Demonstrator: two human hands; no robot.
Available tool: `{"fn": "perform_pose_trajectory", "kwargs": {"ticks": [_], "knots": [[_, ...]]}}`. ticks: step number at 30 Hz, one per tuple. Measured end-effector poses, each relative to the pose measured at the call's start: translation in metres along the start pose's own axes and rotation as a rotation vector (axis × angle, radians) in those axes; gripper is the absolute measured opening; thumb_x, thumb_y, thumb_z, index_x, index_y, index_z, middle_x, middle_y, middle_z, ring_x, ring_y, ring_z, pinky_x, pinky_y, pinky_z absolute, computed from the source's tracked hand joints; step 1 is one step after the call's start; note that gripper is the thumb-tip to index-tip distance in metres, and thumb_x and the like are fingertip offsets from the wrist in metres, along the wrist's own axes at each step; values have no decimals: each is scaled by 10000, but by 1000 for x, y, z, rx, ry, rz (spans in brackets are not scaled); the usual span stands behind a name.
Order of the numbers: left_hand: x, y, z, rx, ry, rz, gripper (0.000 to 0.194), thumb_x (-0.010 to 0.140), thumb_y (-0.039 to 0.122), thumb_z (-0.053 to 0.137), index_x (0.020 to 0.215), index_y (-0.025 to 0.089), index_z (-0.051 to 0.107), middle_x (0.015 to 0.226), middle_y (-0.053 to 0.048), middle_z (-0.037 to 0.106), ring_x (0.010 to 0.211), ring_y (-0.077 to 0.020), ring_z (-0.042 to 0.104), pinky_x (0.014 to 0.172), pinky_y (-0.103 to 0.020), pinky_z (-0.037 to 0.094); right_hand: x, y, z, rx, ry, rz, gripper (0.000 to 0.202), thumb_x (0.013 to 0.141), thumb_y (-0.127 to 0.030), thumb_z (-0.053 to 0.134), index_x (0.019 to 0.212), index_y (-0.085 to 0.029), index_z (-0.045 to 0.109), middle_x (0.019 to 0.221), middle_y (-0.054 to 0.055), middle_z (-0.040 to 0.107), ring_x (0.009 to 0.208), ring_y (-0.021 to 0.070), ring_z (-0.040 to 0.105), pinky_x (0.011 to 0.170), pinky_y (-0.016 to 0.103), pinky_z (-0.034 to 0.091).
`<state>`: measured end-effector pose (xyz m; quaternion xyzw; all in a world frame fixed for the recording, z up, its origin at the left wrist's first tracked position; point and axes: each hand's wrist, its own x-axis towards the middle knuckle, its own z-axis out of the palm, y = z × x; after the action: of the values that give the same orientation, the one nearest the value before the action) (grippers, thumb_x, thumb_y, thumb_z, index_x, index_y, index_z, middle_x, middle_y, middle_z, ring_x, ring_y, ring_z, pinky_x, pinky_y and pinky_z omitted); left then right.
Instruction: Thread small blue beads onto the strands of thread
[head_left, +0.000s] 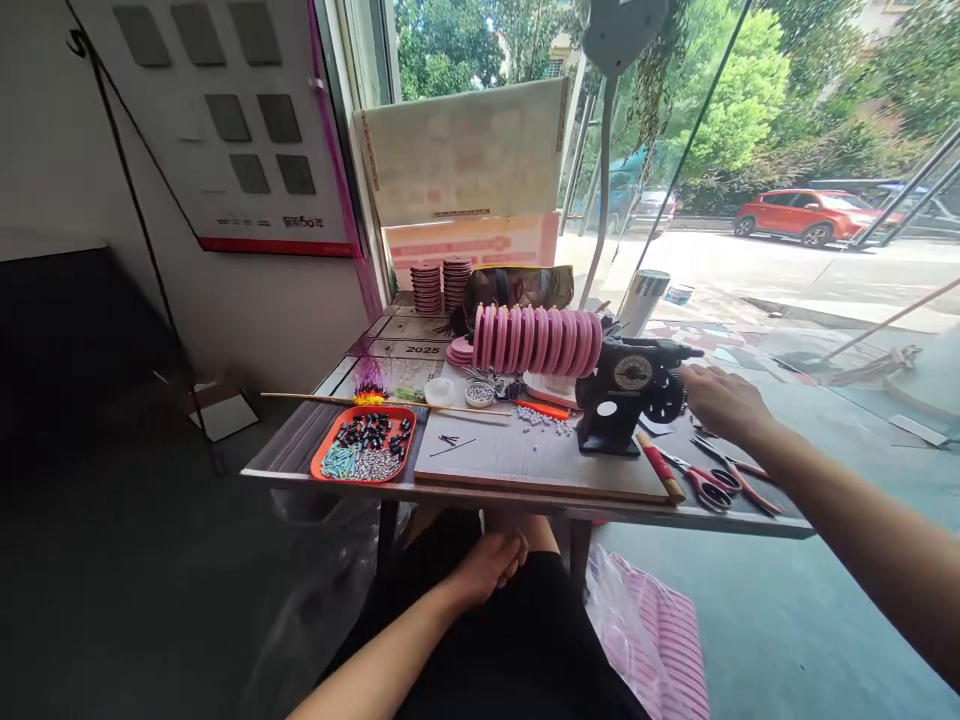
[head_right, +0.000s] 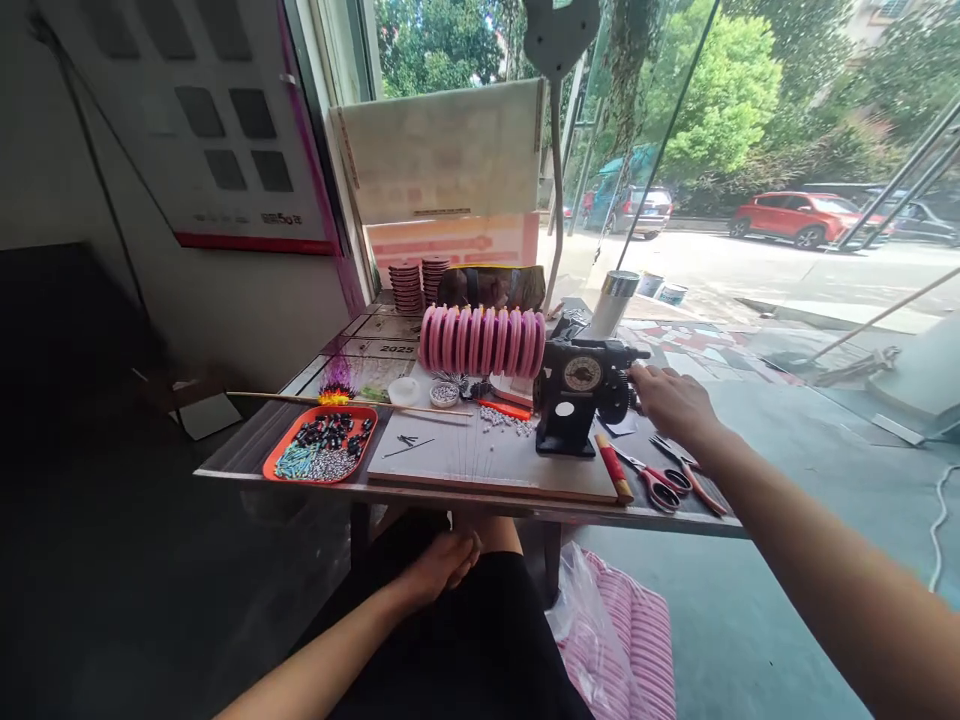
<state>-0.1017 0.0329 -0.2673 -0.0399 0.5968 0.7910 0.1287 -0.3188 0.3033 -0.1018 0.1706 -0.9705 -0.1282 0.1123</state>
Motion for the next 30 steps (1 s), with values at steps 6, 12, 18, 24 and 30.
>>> {"fn": "perform_pose_trajectory", "kwargs": {"ticks": [6,12,18,24,30], "knots": [[17,-14,-9,-68,-31,-21,326,835,458,516,706,159,495,553,82,372,418,-55,256,410,-206,220,7,3,-2,12,-19,62,190,907,-172,305,925,-150,493,980,154,574,920,252,523,667,313,365],[14,-13,-14,-155,-162,-95,346,818,499,512,721,168,501,494,106,297,382,-54,221,399,-208,215,-16,6,-17,104,65,154,327,908,-251,275,1095,-118,507,999,206,578,948,325,539,705,399,419],[10,-7,-19,-141,-218,-111,340,838,470,498,689,164,502,516,86,370,417,-71,334,446,-225,315,-132,-103,8,1046,-237,-152,361,830,-557,335,998,-396,610,833,29,671,746,277,615,634,400,519],[6,-8,-13,-60,-196,-114,369,839,469,498,625,168,483,507,84,382,434,-80,363,486,-242,349,-153,-228,60,1358,-150,-156,321,876,-416,319,1066,-357,572,1101,31,597,1100,268,501,951,453,410],[3,-1,-24,8,-180,-146,162,758,313,618,777,155,585,547,75,454,500,-98,423,584,-280,375,-148,-253,78,1461,-87,-101,354,896,-444,276,962,-305,595,967,68,615,973,273,554,890,461,454]]}}
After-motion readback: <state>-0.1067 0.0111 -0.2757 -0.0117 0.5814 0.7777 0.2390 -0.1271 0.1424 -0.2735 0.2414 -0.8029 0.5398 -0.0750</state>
